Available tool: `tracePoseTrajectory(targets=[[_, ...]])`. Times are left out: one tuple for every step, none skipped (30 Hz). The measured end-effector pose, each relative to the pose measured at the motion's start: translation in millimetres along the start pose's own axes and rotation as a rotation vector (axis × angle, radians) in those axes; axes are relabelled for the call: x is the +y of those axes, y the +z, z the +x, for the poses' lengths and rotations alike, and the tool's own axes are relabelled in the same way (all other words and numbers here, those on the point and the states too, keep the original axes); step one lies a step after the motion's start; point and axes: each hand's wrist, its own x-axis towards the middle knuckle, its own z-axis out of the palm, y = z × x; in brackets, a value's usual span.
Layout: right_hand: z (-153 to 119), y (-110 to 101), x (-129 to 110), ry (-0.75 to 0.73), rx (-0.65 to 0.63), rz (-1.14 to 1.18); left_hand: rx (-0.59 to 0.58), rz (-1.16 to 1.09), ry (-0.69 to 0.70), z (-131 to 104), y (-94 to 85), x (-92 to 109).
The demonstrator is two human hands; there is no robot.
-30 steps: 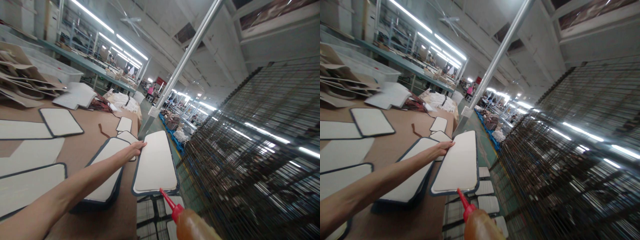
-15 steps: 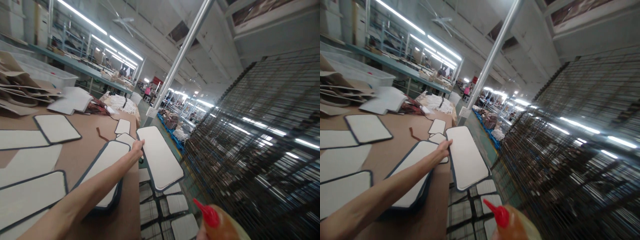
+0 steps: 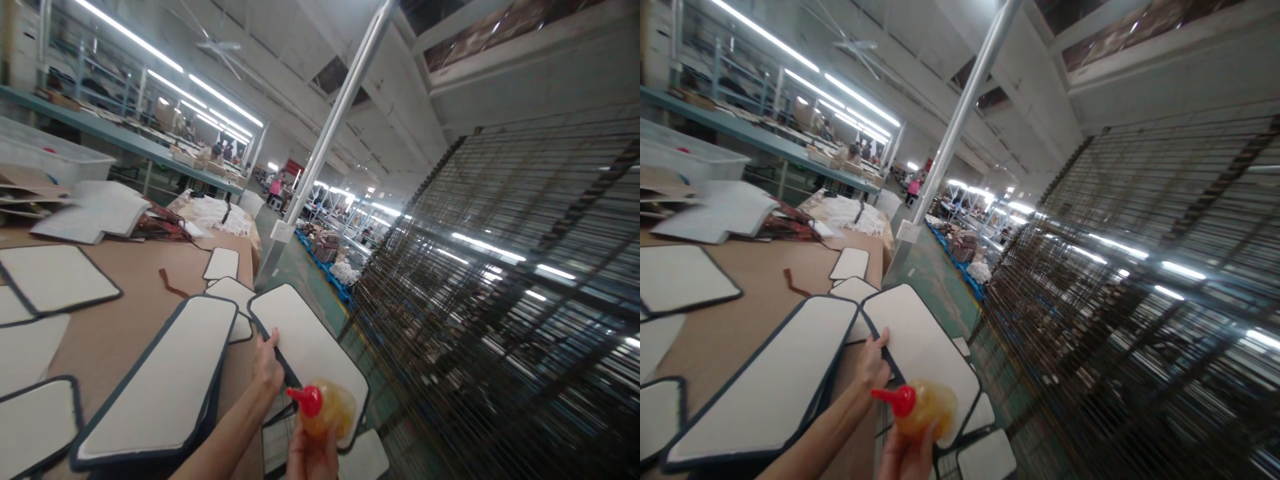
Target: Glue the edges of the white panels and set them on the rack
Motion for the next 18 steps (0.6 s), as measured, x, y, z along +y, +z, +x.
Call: tracePoseTrajectory(targets=[[2,1,-1,0.018,0.049,0.106,-0.019,0.005,-0.035,-3,-3.3,1],[4,2,-2,0.037,0.089,0.197,-0.044,0.009,-0.079,-4,-7.5,2],[5,1,-4,0.053,0.115,0.261,-0.079,0.01,-0.126,-5,-12.9,3],[7,0,-7,0.062,0.126,0.291,-0.131,0.011,-0.177,-5,-19.8,5],[8,-2,-11,0.063,0.132,0.306,-0.203,0.02,-0.237,-5,-28.3,7],[9,-5,-15,0.057,0.134,0.315,-0.3,0.039,-0.307,-6,-38.2,10],[10,-8,-20,0.049,0.133,0.313,-0.419,0.073,-0.387,-6,-49.0,14],[11,-12,-24,0.04,0.127,0.304,-0.542,0.125,-0.467,-8,-60.1,18],[12,-16,-29,0.031,0.117,0.292,-0.652,0.201,-0.544,-10,-70.4,25],[13,-20,-33,0.024,0.109,0.278,-0.748,0.302,-0.612,-13,-78.7,33],[13,-24,-36,0.02,0.104,0.263,-0.829,0.42,-0.649,-15,-84.0,41],[13,-28,-38,0.02,0.101,0.247,-0.901,0.544,-0.647,-18,-85.2,51],[12,-31,-40,0.026,0.101,0.229,-0.966,0.662,-0.603,-21,-81.5,60],[11,-34,-40,0.037,0.101,0.215,-1.024,0.765,-0.52,-23,-73.0,68],[8,-36,-40,0.055,0.1,0.206,-1.072,0.844,-0.394,-25,-59.9,75],[6,-36,-39,0.078,0.097,0.203,-1.095,0.903,-0.249,-26,-43.3,79],[3,-35,-38,0.1,0.089,0.206,-1.081,0.952,-0.082,-25,-24.5,80],[-1,-34,-36,0.124,0.079,0.212,-1.05,0.991,0.093,-23,-5.1,79]])
